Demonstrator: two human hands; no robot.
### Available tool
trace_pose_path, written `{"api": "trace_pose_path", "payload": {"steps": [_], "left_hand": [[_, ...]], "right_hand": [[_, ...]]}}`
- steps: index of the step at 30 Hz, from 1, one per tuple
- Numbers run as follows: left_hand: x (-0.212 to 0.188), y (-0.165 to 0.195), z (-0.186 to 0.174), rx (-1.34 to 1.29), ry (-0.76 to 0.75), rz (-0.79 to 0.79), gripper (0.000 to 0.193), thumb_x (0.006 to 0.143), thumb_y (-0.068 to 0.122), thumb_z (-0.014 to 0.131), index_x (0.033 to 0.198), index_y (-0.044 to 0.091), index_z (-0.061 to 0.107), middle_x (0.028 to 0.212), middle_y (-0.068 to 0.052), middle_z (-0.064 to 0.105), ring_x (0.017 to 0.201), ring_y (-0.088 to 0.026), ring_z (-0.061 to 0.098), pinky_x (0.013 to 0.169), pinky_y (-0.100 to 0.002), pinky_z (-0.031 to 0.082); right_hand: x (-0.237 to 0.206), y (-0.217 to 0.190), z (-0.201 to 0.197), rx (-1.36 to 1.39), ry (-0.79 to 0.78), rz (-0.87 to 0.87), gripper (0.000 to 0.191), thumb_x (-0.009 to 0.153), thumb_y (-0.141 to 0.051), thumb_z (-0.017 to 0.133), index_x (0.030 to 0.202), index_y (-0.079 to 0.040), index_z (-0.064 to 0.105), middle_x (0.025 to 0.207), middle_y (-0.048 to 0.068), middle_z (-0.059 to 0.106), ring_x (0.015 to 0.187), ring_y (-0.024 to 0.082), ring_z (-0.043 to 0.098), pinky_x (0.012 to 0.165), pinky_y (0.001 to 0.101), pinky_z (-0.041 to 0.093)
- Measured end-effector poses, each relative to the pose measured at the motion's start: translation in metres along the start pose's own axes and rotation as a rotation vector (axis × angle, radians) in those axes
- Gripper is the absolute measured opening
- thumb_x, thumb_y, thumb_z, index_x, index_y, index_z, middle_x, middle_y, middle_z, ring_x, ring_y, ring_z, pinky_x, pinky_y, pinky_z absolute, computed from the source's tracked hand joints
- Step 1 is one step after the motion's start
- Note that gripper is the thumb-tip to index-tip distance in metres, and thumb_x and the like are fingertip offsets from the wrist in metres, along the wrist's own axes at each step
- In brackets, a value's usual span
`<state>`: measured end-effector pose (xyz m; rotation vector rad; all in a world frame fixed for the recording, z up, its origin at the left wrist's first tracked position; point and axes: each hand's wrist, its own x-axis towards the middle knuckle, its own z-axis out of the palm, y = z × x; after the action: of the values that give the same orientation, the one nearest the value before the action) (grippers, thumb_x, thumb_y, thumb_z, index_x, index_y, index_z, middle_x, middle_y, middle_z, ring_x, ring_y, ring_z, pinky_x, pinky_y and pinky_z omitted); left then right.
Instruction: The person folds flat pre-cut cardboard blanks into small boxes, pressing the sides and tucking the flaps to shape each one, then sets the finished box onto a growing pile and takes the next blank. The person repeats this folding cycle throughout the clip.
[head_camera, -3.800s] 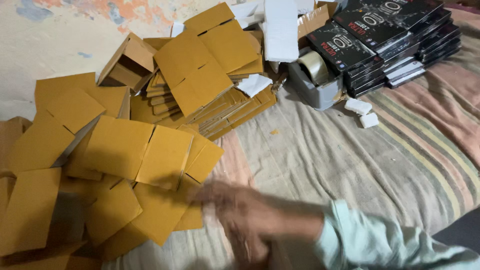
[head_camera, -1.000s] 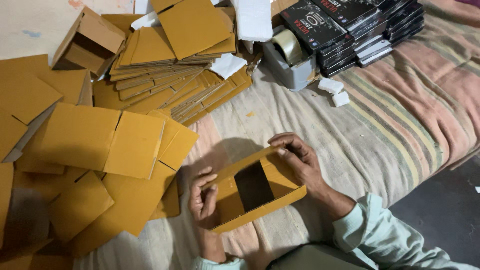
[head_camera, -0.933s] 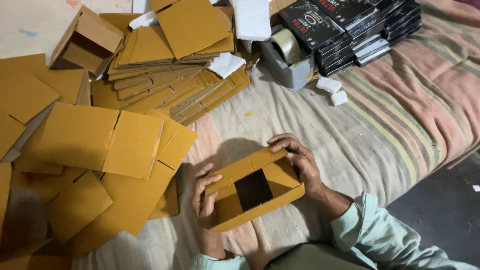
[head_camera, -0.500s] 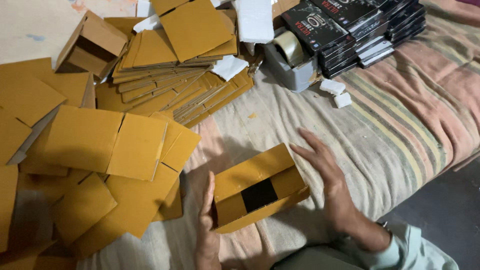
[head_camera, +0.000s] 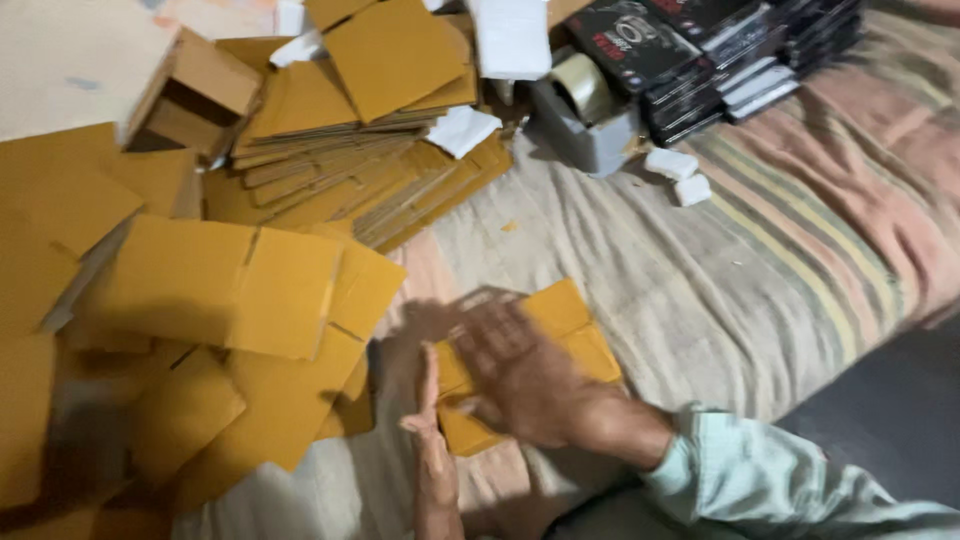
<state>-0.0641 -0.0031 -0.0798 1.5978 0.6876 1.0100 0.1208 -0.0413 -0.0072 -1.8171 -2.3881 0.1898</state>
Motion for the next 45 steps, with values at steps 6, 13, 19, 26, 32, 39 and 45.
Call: {"api": "trace_pose_path", "payload": {"steps": [6,13,19,26,32,39,45], "left_hand": [[-0.02,-0.041,-0.007,-0.494,0.198,-0.498,0.092,0.092,0.075,0.016,0.161,0.016,0.022,0.169,-0.002,0.027,0.143,-0.011,0.037,0.119,-0.035,0.027],[-0.058,-0.075,-0.016,-0.649,0.284,-0.59,0.086,0.095,0.069,0.019,0.16,0.013,0.025,0.168,-0.006,0.028,0.145,-0.017,0.034,0.12,-0.038,0.026],[-0.071,-0.075,-0.003,-0.508,-0.061,-0.703,0.081,0.098,0.063,0.021,0.16,0.011,0.028,0.168,-0.009,0.029,0.148,-0.022,0.033,0.121,-0.04,0.025],[-0.057,-0.067,-0.002,-0.395,-0.049,-0.589,0.075,0.102,0.057,0.024,0.159,0.008,0.032,0.168,-0.013,0.03,0.15,-0.028,0.03,0.122,-0.043,0.025],[-0.047,-0.062,-0.005,-0.34,0.079,-0.503,0.07,0.105,0.051,0.026,0.158,0.006,0.035,0.168,-0.016,0.031,0.153,-0.033,0.029,0.123,-0.046,0.024],[-0.02,-0.007,-0.006,0.296,0.038,-0.103,0.064,0.109,0.045,0.029,0.157,0.003,0.038,0.168,-0.02,0.032,0.156,-0.039,0.026,0.124,-0.049,0.023],[0.025,0.063,0.027,0.868,-0.111,0.162,0.06,0.11,0.042,0.031,0.152,0.004,0.047,0.164,-0.018,0.039,0.154,-0.041,0.028,0.124,-0.051,0.022]], "right_hand": [[0.028,-0.034,0.021,0.037,-0.003,-0.16,0.076,0.1,-0.049,0.035,0.151,0.008,0.031,0.162,0.029,0.021,0.153,0.042,0.009,0.123,0.0543,0.004],[-0.01,0.04,-0.004,0.111,0.015,0.103,0.076,0.101,-0.053,0.033,0.153,0.002,0.034,0.163,0.026,0.024,0.154,0.04,0.012,0.125,0.0515,0.006],[-0.019,0.056,-0.007,-0.03,0.162,0.206,0.081,0.102,-0.057,0.033,0.15,0.009,0.031,0.16,0.035,0.02,0.155,0.048,0.01,0.121,0.0572,0.005],[0.025,-0.043,0.014,0.013,-0.057,-0.097,0.085,0.096,-0.053,0.038,0.152,0.01,0.027,0.161,0.029,0.02,0.154,0.045,0.008,0.122,0.0534,0.0],[0.013,-0.025,0.009,0.176,0.065,-0.132,0.08,0.102,-0.053,0.031,0.152,0.009,0.028,0.163,0.031,0.02,0.156,0.041,0.01,0.125,0.0506,0.004],[-0.04,0.052,-0.005,-0.053,0.237,0.172,0.078,0.107,-0.054,0.023,0.151,0.011,0.028,0.159,0.035,0.02,0.151,0.044,0.009,0.123,0.052,0.006],[-0.025,0.022,0.01,0.072,0.096,0.123,0.078,0.1,-0.048,0.04,0.148,0.013,0.032,0.157,0.037,0.023,0.149,0.049,0.011,0.12,0.0544,0.004]]}}
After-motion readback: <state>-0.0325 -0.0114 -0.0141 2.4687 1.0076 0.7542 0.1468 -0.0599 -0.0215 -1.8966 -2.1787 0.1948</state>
